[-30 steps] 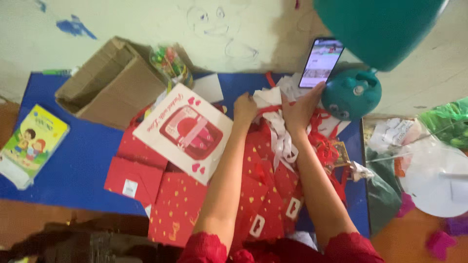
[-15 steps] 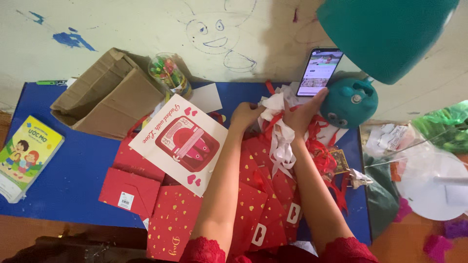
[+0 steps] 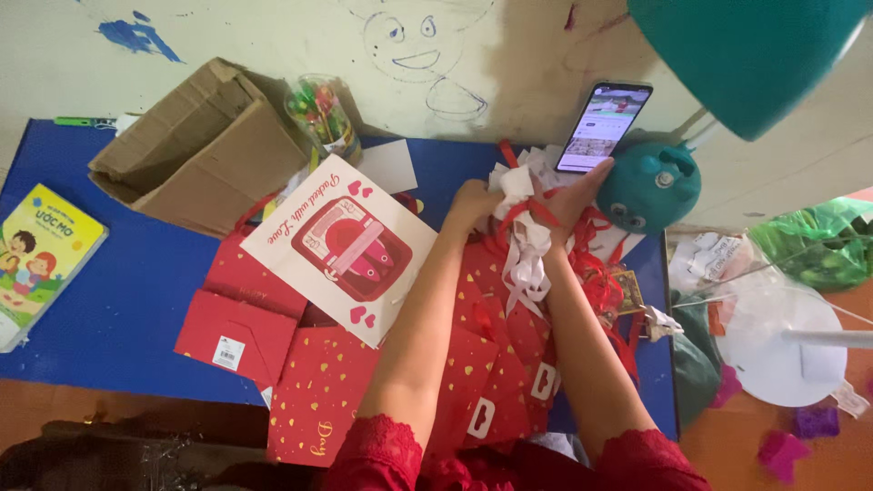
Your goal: The person folds open red paper gift bags one at a time on a blue table, inserts white paper cards into them, and stacks the finished bags in a pile. They occasionally pick up a new flat bag, open its sides, and press it into shape by hand.
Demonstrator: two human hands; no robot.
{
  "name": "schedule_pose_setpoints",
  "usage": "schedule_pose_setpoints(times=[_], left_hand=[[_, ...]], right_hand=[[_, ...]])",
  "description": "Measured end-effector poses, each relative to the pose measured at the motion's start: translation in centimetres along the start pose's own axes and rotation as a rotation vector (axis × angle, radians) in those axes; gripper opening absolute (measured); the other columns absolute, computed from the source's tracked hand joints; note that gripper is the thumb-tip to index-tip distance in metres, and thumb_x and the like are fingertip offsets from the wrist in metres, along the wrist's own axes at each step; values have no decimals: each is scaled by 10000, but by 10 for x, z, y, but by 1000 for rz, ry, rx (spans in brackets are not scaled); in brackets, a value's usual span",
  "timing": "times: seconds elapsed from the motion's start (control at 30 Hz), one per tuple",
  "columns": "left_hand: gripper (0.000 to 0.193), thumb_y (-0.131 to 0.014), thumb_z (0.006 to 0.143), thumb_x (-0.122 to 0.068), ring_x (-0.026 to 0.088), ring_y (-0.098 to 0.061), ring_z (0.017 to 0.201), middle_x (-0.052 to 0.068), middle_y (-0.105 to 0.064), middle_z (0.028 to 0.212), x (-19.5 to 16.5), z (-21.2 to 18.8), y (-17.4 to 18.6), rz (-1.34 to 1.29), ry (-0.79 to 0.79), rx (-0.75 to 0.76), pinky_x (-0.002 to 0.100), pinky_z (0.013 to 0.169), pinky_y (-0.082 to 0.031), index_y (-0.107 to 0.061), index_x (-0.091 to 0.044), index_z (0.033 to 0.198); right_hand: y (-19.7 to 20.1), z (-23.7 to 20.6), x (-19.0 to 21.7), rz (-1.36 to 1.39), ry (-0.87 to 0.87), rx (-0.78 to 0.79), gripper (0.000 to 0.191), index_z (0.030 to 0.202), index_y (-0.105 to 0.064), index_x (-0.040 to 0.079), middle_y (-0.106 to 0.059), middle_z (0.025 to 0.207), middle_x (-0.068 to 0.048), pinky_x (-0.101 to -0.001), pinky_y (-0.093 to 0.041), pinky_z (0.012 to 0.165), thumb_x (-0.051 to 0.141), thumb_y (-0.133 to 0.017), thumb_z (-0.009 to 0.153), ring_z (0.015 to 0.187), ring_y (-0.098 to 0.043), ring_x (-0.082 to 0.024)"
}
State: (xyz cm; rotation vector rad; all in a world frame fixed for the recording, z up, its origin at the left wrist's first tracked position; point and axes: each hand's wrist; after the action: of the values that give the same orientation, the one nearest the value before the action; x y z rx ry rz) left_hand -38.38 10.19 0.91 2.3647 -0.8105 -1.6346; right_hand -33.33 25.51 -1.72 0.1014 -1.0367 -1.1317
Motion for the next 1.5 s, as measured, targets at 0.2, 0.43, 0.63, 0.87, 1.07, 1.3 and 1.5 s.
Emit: schedule_pose_setpoints(times=[0.2,0.43,0.63,0.87,1.07,1.3,1.5], left_hand=[[397,-745,761,-221,405,-571,1244,230,-621,1260,3,-12,-15,469,-288,-289,485,1009,-519,-712,-46,1116],[719,-823,729,-293,389,-416,1347,170,-434,1360,-8,-29,-25,551,-68,-223,576,1014,-463,-492,-11,1302],[709,-796,729,-257,424,-637,1179,251,-609,1270,-23,-31,-26,371,60,-152,478,963,-547,-487,39,1295],[396,-712,714,-233,394,-706,1090,240,-741,1106,-26,-26,-10,148,33,-55,453,919,-577,-770,-72,1072],[283,-679,767,-264,358,-731,1083,149,-778,1085,-15,-2,-34,923,-586,205,450,951,-569,-804,-126,979],[319,-757,719,-263,308,-759,851,204,-765,903,-13,-12,-3,-49,18,-138,407,764,-594,-776,-41,948],[371,-824,739,-299,177,-752,779,126,-800,874,-14,-53,42,-250,-153,-438,315,713,-556,-800,-61,1022]], right_hand=[[-2,13,13,4,-19,-66,1315,1604,33,-88,54,1670,-357,-462,-111,1332,456,-922,881,1596,-42,-476],[-10,37,21,78,24,-123,1272,1588,-22,-113,-33,1638,-380,-473,-171,1291,397,-931,859,1552,-122,-481],[-9,45,16,96,69,-109,1256,1594,-31,-101,-81,1636,-370,-464,-180,1286,326,-939,838,1544,-157,-474],[9,35,21,76,79,-57,1245,1600,-42,-87,-137,1635,-359,-455,-191,1280,243,-948,812,1534,-197,-465],[17,33,23,79,87,-52,1242,1606,-52,-75,-186,1633,-349,-446,-200,1275,172,-956,790,1526,-232,-458],[15,54,25,157,73,-153,1247,1612,-63,-61,-242,1631,-338,-437,-211,1269,89,-965,764,1516,-273,-449],[5,61,31,258,-199,-97,1194,1629,-107,-47,-377,1586,-274,-389,-276,1285,113,-903,753,1500,-371,-372]])
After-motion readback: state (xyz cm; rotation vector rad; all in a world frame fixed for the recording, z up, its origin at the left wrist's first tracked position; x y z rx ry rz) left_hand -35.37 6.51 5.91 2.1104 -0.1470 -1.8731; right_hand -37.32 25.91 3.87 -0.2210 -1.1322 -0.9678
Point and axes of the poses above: each hand's wrist, its own z-axis towards the middle knuckle, its own y-axis out of the back of the hand, x = y × z
